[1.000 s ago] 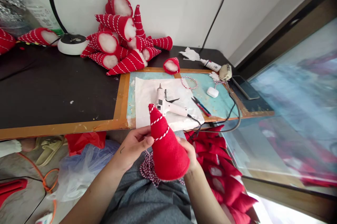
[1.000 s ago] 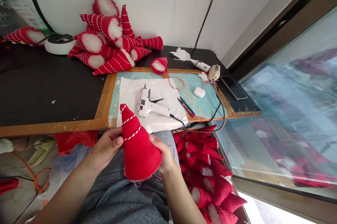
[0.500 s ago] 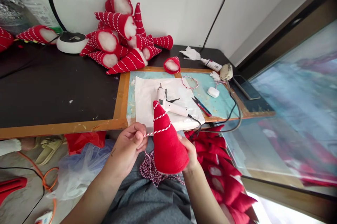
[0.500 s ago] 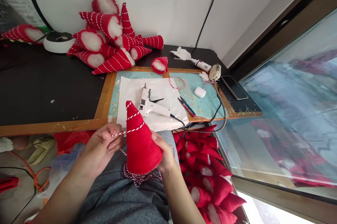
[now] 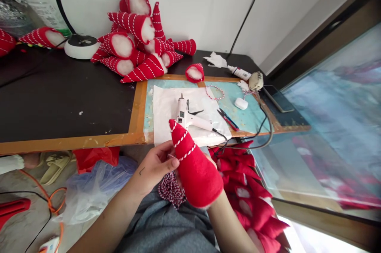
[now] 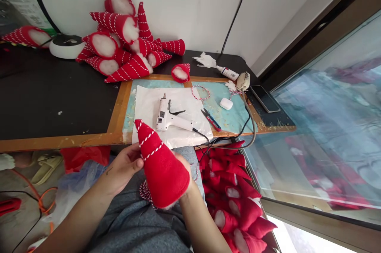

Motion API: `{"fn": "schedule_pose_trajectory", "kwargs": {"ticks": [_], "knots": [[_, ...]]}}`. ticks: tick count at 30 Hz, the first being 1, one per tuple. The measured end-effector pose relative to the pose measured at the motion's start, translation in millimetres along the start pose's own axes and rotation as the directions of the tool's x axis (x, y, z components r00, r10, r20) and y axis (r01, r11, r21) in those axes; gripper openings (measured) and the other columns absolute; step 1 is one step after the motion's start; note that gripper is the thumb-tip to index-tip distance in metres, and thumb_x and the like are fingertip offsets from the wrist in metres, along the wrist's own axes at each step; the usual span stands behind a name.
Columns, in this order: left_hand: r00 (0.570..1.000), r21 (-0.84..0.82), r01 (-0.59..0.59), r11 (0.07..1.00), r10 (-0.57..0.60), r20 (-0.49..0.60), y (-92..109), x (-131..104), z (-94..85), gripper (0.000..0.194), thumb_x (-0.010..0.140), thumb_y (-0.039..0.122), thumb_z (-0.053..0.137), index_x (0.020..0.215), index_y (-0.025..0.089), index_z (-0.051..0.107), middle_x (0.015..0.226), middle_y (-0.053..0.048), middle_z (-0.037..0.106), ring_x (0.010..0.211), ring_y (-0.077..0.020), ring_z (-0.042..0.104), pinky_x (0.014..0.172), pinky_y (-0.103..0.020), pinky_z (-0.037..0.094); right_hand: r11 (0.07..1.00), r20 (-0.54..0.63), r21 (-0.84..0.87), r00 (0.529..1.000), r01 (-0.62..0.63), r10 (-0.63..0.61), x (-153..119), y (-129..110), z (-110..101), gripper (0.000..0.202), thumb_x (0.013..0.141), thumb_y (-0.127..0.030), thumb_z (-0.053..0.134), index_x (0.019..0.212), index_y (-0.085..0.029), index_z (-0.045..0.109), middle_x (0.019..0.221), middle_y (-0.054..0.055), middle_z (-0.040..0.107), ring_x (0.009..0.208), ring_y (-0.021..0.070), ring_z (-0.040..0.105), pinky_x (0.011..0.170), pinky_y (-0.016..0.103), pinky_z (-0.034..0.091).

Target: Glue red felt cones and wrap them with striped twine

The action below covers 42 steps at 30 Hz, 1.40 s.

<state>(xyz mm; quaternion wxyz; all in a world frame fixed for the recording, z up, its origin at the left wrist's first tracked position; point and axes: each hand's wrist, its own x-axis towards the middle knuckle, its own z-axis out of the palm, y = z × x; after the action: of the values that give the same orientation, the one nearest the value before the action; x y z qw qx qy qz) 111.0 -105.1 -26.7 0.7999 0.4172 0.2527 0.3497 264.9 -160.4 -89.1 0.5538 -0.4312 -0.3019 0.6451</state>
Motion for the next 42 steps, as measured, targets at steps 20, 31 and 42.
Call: {"fn": "schedule_pose_trajectory", "kwargs": {"ticks": [20,31,42], "knots": [[0.973,0.237,-0.102,0.966,0.147,-0.179,2,4,-9.6,0.041,0.08,0.051,0.088,0.104,0.02,0.076,0.087,-0.004,0.068,0.079,-0.0157,0.059,0.072,-0.023,0.049,0.838,-0.219,-0.521,0.924,0.16,-0.313,-46,-41,31,0.075,0.079,-0.048,0.086,0.141,-0.029,0.048,0.138,0.011,0.063,0.119,0.0299,0.063,0.103,0.044,0.051],[0.989,0.21,-0.025,0.977,0.054,-0.134,6,-3,-20.1,0.052,0.071,0.059,0.092,0.106,0.022,0.081,0.076,-0.002,0.062,0.07,-0.0132,0.054,0.064,-0.021,0.041,0.988,-0.075,0.151,0.996,-0.036,0.048,-45,-51,15,0.061,0.071,-0.057,0.085,0.122,-0.024,0.073,0.115,0.008,0.079,0.1,0.0288,0.073,0.091,0.038,0.055],[0.969,0.321,-0.101,0.942,0.166,-0.182,-1,-1,-12.0,0.052,0.073,0.062,0.088,0.097,0.018,0.075,0.079,-0.004,0.066,0.073,-0.0175,0.058,0.068,-0.025,0.046,0.988,-0.086,-0.049,0.985,0.146,-0.149,-38,-46,17,0.06,0.086,-0.068,0.072,0.131,-0.031,0.06,0.138,0.006,0.066,0.125,0.0274,0.064,0.107,0.04,0.049]]}}
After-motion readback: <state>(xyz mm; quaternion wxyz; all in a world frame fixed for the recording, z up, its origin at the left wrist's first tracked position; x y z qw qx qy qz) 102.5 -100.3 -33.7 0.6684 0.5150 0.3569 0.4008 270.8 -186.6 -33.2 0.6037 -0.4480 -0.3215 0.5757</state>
